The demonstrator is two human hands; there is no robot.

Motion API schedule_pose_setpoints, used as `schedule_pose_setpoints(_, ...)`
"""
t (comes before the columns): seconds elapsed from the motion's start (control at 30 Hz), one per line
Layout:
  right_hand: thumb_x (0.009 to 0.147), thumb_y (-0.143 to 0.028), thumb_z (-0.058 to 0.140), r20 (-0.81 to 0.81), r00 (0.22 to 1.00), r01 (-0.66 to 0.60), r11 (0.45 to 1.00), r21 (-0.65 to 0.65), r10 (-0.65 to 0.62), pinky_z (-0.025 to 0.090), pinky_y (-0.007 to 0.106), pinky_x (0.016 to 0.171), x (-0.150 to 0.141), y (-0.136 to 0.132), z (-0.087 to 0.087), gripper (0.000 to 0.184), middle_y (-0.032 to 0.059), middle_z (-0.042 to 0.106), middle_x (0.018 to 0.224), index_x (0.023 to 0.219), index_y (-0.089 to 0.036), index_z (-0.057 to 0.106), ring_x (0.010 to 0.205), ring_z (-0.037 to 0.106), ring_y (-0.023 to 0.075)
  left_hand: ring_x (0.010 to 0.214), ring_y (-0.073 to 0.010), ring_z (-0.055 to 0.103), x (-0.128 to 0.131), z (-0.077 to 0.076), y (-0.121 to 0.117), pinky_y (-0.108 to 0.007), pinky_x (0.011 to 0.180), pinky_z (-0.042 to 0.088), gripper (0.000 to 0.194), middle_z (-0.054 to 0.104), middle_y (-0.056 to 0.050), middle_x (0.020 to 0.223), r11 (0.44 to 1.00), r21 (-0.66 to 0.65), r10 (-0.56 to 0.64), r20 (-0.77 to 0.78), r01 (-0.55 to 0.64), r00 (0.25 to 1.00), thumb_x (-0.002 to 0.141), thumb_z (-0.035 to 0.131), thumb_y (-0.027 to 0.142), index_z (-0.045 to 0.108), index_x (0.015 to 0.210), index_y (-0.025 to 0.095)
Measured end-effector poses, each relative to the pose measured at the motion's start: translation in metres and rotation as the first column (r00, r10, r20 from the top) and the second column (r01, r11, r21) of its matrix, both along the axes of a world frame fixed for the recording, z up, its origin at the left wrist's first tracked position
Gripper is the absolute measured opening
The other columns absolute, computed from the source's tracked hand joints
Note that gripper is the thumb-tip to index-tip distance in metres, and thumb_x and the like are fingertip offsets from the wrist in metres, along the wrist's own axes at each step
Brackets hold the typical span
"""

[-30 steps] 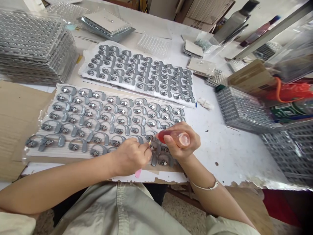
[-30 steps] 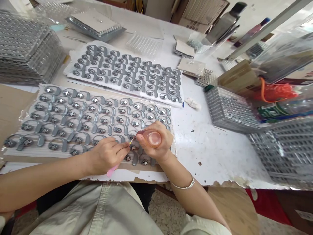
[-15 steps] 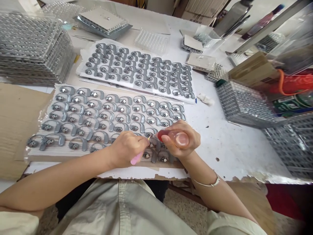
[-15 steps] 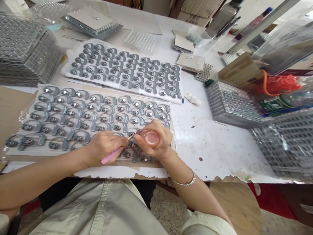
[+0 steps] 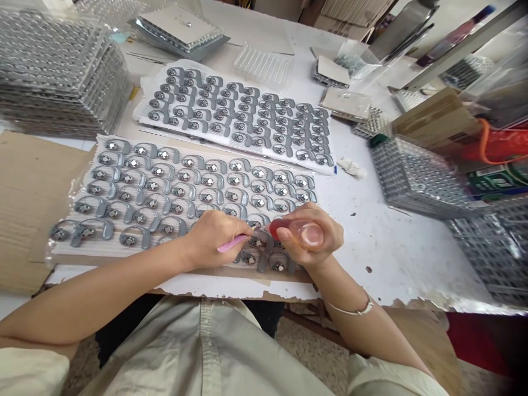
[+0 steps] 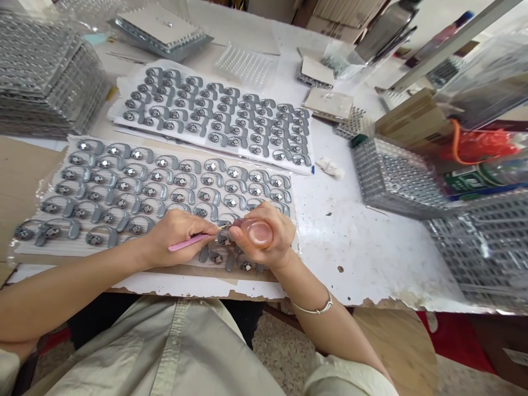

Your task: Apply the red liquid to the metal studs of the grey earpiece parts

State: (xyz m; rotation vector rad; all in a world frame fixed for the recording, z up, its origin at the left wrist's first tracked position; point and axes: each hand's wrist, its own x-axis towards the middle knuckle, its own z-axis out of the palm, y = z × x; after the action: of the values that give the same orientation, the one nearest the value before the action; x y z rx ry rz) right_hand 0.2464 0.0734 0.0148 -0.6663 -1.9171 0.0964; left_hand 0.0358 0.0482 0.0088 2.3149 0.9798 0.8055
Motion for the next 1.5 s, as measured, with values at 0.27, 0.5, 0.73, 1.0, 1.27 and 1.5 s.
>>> schedule_pose_setpoints(0.27,0.081,-0.026,0.068,0.001,1.000,-0.006,1.000,0.003,0.006,0.039,0.026,0.044,0.000,0.000,-0.001,0.018,-0.0007,0.058,0.063,0.090,-0.020,0.055,0.048,0.050,0.0139,0.067,-0.0157,0.069,-0.001,0.004,0.005,-0.023,0.061,0.049,0.015,0.074,-0.003,0.075,0.983,-0.186,0.019,0.084,-0.003,0.996,0.083,0.059,0.016,0.074,0.085,0.018)
schedule_pose_setpoints(0.5,0.081,-0.027,0.068,-0.006,1.000,-0.021,1.000,-0.011,0.021,0.039,0.026,0.044,0.000,0.000,-0.003,0.019,-0.0009,0.058,0.063,0.091,-0.020,0.054,0.047,0.048,0.0133,0.054,-0.0122,0.062,-0.002,0.010,0.007,-0.020,0.053,0.043,0.015,0.069,0.001,0.061,0.945,-0.325,0.072,0.129,-0.027,0.989,0.080,0.062,0.013,0.075,0.086,0.017)
schedule_pose_setpoints(0.73,0.081,-0.027,0.067,-0.014,1.000,-0.027,1.000,0.009,0.027,0.038,0.027,0.043,-0.001,0.000,-0.004,0.019,0.0003,0.058,0.065,0.092,-0.019,0.055,0.047,0.048,0.0138,0.048,-0.0095,0.056,-0.002,0.010,0.010,-0.019,0.049,0.038,0.012,0.065,0.002,0.055,0.911,-0.408,0.128,0.130,-0.065,0.983,0.078,0.064,0.012,0.075,0.083,0.015)
schedule_pose_setpoints(1.0,0.080,-0.028,0.067,-0.018,1.000,-0.025,1.000,0.011,0.025,0.041,0.028,0.043,0.000,0.000,-0.009,0.018,0.0006,0.060,0.068,0.092,-0.020,0.056,0.048,0.051,0.0145,0.047,-0.0086,0.054,-0.002,0.008,0.011,-0.019,0.048,0.037,0.010,0.061,0.004,0.051,0.905,-0.419,0.147,0.141,-0.075,0.979,0.078,0.065,0.015,0.075,0.081,0.015)
schedule_pose_setpoints(1.27,0.081,-0.027,0.067,-0.044,0.998,-0.039,0.998,0.049,0.041,0.042,0.027,0.043,-0.001,0.001,-0.012,0.019,0.0009,0.061,0.070,0.094,-0.020,0.056,0.049,0.053,0.0143,0.047,-0.0096,0.056,-0.001,0.007,0.010,-0.019,0.050,0.039,0.009,0.059,0.004,0.048,0.889,-0.448,0.183,0.162,-0.093,0.970,0.078,0.065,0.016,0.074,0.079,0.016)
schedule_pose_setpoints(1.5,0.081,-0.028,0.067,-0.053,0.998,-0.034,0.998,0.044,0.036,0.042,0.027,0.042,-0.001,0.001,-0.011,0.017,0.0002,0.060,0.068,0.093,-0.020,0.056,0.048,0.052,0.0143,0.046,-0.0095,0.055,-0.001,0.007,0.011,-0.019,0.048,0.039,0.010,0.059,0.004,0.048,0.881,-0.467,0.184,0.176,-0.083,0.967,0.077,0.064,0.015,0.074,0.079,0.015)
